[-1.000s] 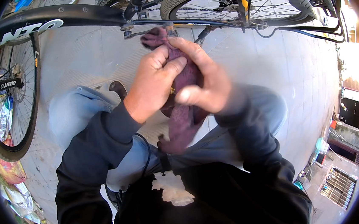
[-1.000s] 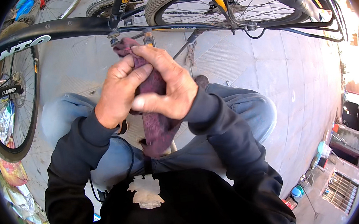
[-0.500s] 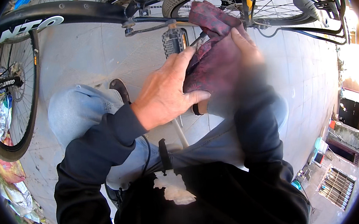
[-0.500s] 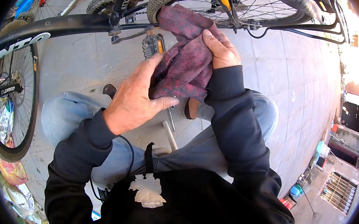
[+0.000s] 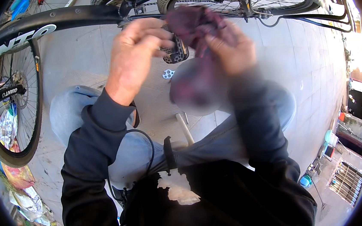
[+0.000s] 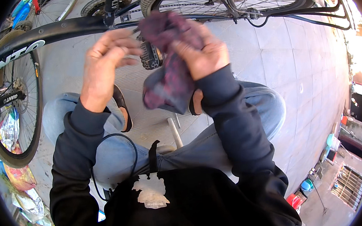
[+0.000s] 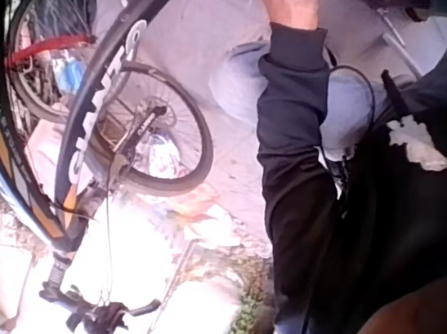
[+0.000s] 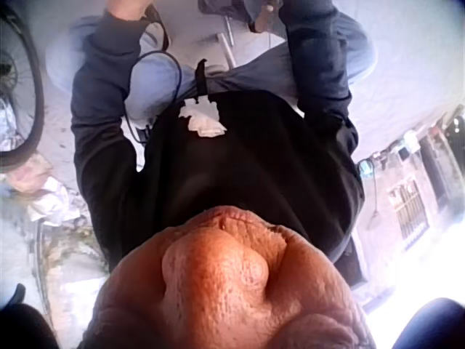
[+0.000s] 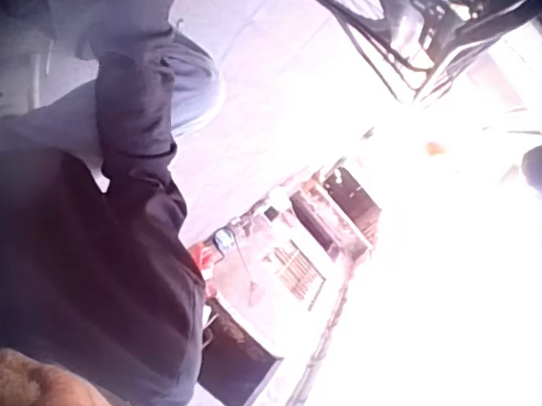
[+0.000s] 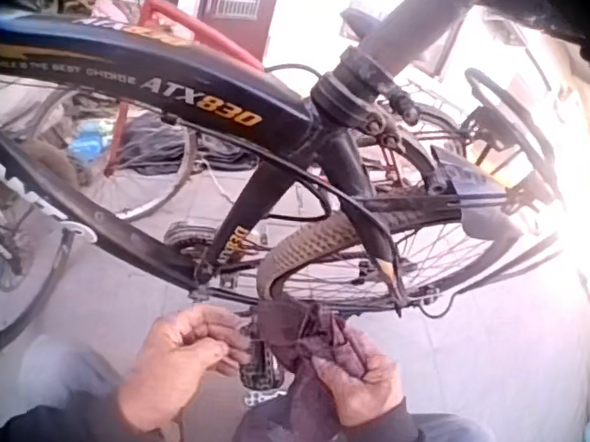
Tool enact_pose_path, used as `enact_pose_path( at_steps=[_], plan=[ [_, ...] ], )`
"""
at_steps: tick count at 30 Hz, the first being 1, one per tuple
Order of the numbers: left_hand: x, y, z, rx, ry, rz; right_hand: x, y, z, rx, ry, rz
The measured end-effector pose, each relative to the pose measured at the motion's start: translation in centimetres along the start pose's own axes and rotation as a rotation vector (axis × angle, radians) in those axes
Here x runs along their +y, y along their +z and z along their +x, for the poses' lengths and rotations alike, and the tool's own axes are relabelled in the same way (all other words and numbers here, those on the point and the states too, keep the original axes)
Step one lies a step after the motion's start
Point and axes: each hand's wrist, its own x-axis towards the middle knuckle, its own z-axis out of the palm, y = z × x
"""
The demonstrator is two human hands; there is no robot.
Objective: The person sits on the ground and uses a multi-tool to tighten the bolt on the bicycle seat post. They then move to the crankset and use the tool to tighten the pedal axle bolt. Finally, they wipe the pedal with a cloth.
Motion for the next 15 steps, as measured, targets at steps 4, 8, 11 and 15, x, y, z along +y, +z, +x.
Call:
enact_pose_path(
  at_steps=[4,8,11,15],
  plan=[
    [-2.8,0.4,1.2,0.141,-0.079,0.307,3.1,-5.5,2.5,0.393,-0.118,-0.279],
    [-6.4,1.5,1.9,0.137,-0.121,0.367,2.4,-3.7,2.3,0.331,0.014,-0.722],
    [-6.0,2.9,1.9,0.072,-0.121,0.21,5.9,-3.3,3.2,0.193,0.15,-0.386],
    [-5.3,2.8,1.4,-0.032,-0.17,-0.014,5.6,-1.0,3.7,0.056,0.23,-0.061]
  ],
)
